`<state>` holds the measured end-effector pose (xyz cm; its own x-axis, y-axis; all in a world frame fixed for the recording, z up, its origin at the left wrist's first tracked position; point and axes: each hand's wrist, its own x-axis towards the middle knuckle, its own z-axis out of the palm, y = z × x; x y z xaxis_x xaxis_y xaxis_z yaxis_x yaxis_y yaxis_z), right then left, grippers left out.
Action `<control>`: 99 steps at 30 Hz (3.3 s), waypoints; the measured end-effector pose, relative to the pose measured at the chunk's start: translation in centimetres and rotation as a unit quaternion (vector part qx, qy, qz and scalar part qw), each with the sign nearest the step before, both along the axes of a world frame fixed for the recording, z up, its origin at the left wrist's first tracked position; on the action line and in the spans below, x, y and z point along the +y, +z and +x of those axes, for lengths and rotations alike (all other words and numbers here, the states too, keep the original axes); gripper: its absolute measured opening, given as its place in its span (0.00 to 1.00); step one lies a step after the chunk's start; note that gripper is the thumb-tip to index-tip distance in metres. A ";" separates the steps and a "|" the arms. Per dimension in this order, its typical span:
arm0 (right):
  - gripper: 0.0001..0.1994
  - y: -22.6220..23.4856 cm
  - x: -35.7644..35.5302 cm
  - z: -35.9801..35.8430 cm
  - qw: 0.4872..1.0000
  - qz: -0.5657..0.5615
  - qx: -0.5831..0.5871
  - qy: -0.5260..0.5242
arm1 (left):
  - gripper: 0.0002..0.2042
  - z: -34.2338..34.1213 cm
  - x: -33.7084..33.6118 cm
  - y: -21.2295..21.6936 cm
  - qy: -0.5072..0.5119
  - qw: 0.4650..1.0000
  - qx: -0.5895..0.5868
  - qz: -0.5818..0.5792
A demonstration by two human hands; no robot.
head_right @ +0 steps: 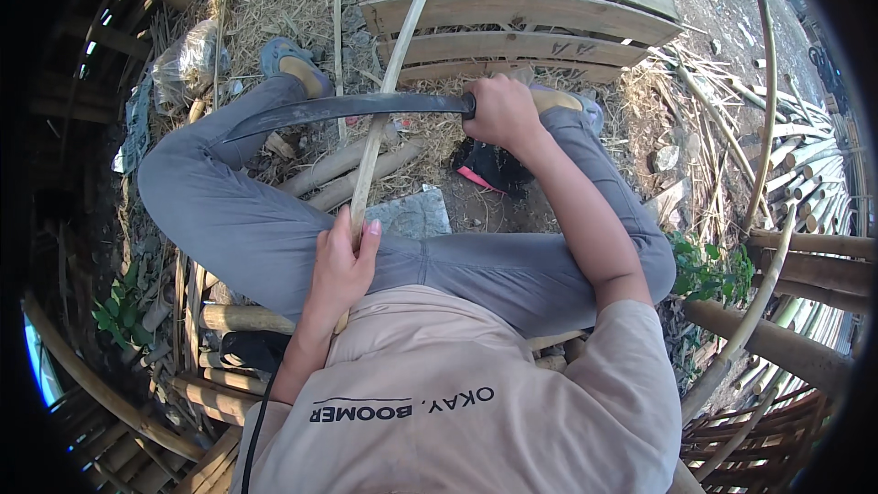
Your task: The person holds a bamboo strip with one hand and scrapes along its surface using a curved blade.
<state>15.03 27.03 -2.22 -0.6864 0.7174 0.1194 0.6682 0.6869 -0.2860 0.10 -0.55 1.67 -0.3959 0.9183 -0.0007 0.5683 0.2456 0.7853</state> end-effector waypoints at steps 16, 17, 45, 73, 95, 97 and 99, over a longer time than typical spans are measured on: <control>0.14 -1.7 2.7 0.9 0.997 0.009 0.035 -0.071 | 0.15 -0.6 -0.3 -0.5 0.013 0.999 -0.014 -0.047; 0.14 -1.6 2.7 0.9 0.996 0.024 0.026 -0.083 | 0.15 -0.7 -0.3 -0.7 0.018 0.998 -0.017 -0.057; 0.12 -1.2 2.9 2.0 0.994 0.054 0.006 -0.094 | 0.13 -0.3 -0.3 -0.1 0.019 0.998 -0.004 -0.064; 0.14 -2.7 1.8 0.7 0.994 -0.066 0.079 -0.029 | 0.14 0.0 0.0 0.2 -0.001 1.000 0.001 -0.006; 0.17 -0.8 1.5 0.8 0.998 0.048 0.023 -0.014 | 0.15 -0.2 -0.1 -0.3 0.015 0.999 -0.027 -0.040; 0.16 -0.4 1.5 0.3 0.999 0.041 0.009 -0.011 | 0.15 -0.1 -0.1 -0.3 0.018 1.000 -0.005 -0.025; 0.16 -0.9 2.1 0.3 0.999 0.034 -0.006 -0.007 | 0.16 -0.1 0.1 0.4 0.015 0.998 -0.026 -0.057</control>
